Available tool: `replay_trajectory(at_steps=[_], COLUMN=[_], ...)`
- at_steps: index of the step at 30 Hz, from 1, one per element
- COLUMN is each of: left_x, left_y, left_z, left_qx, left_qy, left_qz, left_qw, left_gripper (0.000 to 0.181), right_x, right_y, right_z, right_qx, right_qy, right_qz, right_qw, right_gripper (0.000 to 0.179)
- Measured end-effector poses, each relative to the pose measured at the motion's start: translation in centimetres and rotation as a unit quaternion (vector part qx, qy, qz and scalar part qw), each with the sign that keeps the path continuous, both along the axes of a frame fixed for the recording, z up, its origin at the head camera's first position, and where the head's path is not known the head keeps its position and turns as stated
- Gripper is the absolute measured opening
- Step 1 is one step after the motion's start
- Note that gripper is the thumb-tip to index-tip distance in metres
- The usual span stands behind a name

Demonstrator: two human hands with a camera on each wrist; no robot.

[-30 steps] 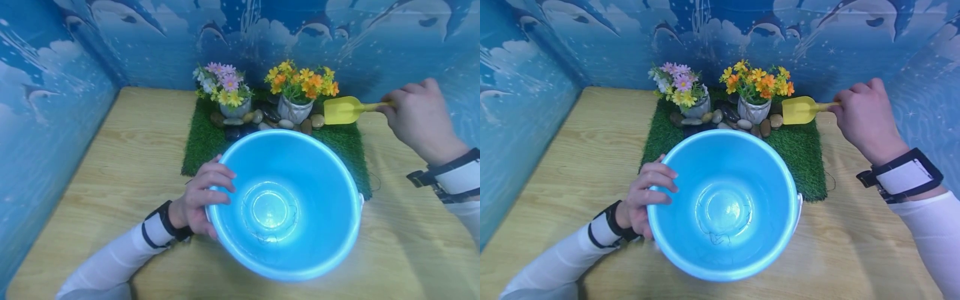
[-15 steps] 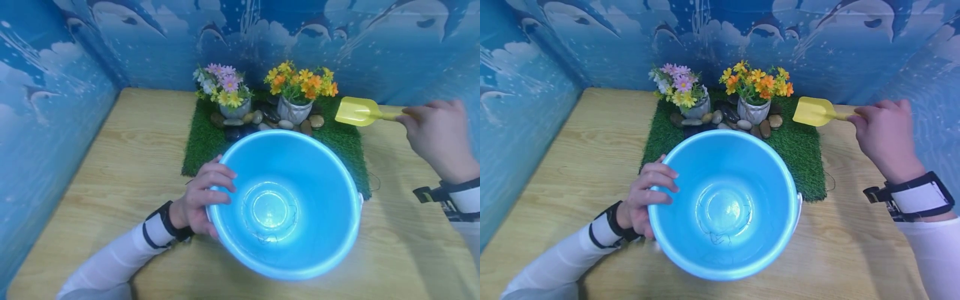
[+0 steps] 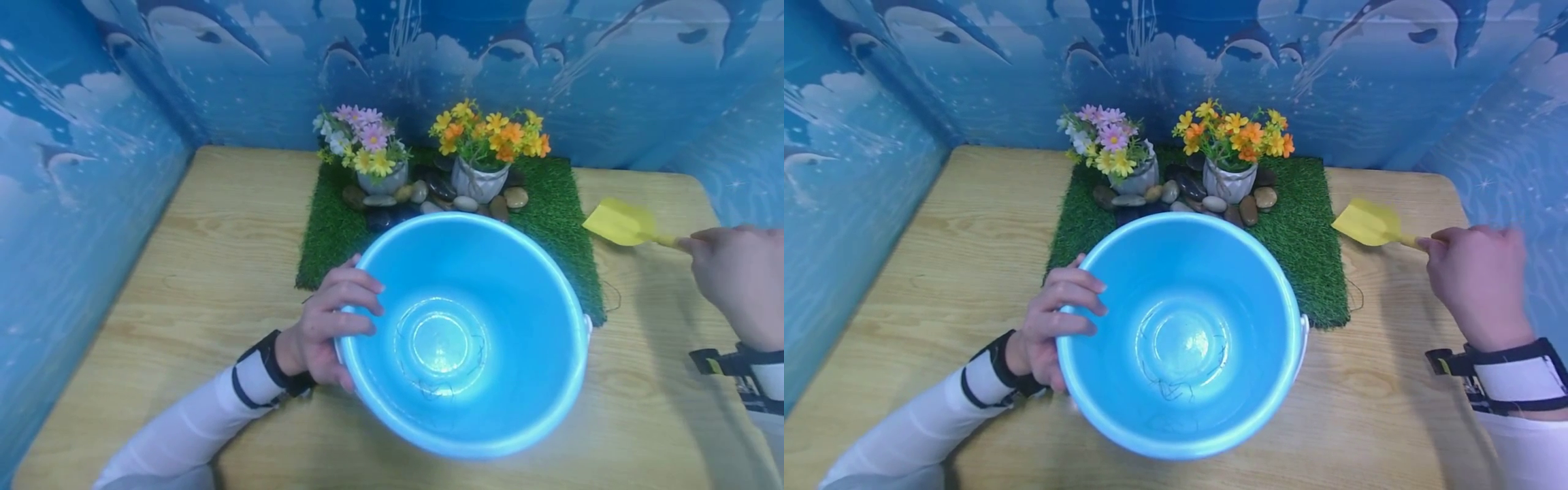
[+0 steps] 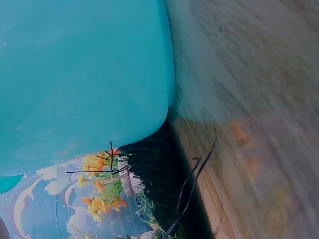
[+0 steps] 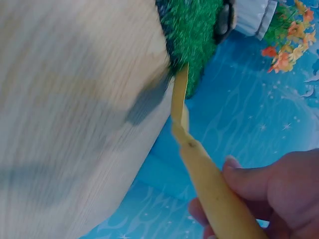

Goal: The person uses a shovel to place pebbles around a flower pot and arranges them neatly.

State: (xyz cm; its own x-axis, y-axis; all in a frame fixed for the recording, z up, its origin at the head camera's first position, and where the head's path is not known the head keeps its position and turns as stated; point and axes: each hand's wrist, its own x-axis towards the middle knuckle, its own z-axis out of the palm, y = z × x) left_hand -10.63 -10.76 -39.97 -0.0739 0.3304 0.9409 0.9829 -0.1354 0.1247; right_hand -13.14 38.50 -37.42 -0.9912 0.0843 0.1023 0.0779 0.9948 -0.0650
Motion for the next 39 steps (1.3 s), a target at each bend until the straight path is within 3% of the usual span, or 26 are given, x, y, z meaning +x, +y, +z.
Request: replay_trajectory(at_steps=[5, 9, 14, 21, 25, 31, 35, 39], left_x=[0.0, 0.0, 0.1, 0.1, 0.1, 0.1, 0.3, 0.2], left_y=[-0.1, -0.1, -0.2, -0.3, -0.4, -0.6, -0.8, -1.1], left_z=[0.0, 0.1, 0.1, 0.0, 0.0, 0.5, 1.0, 1.5], left_qx=[-0.005, -0.009, -0.009, -0.005, -0.008, -0.028, -0.040, -0.033], left_qy=[0.000, -0.001, -0.001, -0.003, -0.005, -0.012, -0.028, -0.036], left_qz=[0.000, 0.003, 0.001, -0.004, -0.006, -0.019, -0.013, 0.012], left_qw=[1.0000, 1.0000, 1.0000, 1.0000, 0.9999, 0.9994, 0.9987, 0.9987], left_gripper=[0.055, 0.055, 0.055, 0.055, 0.055, 0.054, 0.056, 0.061], right_x=[1.4, 2.1, 2.6, 2.6, 2.4, 2.8, 3.0, 2.7], right_y=[-0.9, -1.6, -2.1, -2.5, -2.5, -2.9, -3.5, -4.5], right_z=[-0.4, -0.8, -1.8, -3.0, -3.4, -4.1, -4.2, -3.7], right_qx=[-0.051, -0.058, -0.054, -0.093, -0.095, -0.095, -0.092, -0.082], right_qy=[-0.087, -0.125, -0.126, -0.186, -0.198, -0.163, -0.094, -0.027], right_qz=[-0.039, -0.033, 0.000, 0.006, 0.016, 0.029, 0.035, 0.062], right_qw=[0.9941, 0.9900, 0.9905, 0.9780, 0.9755, 0.9816, 0.9907, 0.9943], right_gripper=[0.047, 0.049, 0.048, 0.076, 0.084, 0.077, 0.062, 0.047])
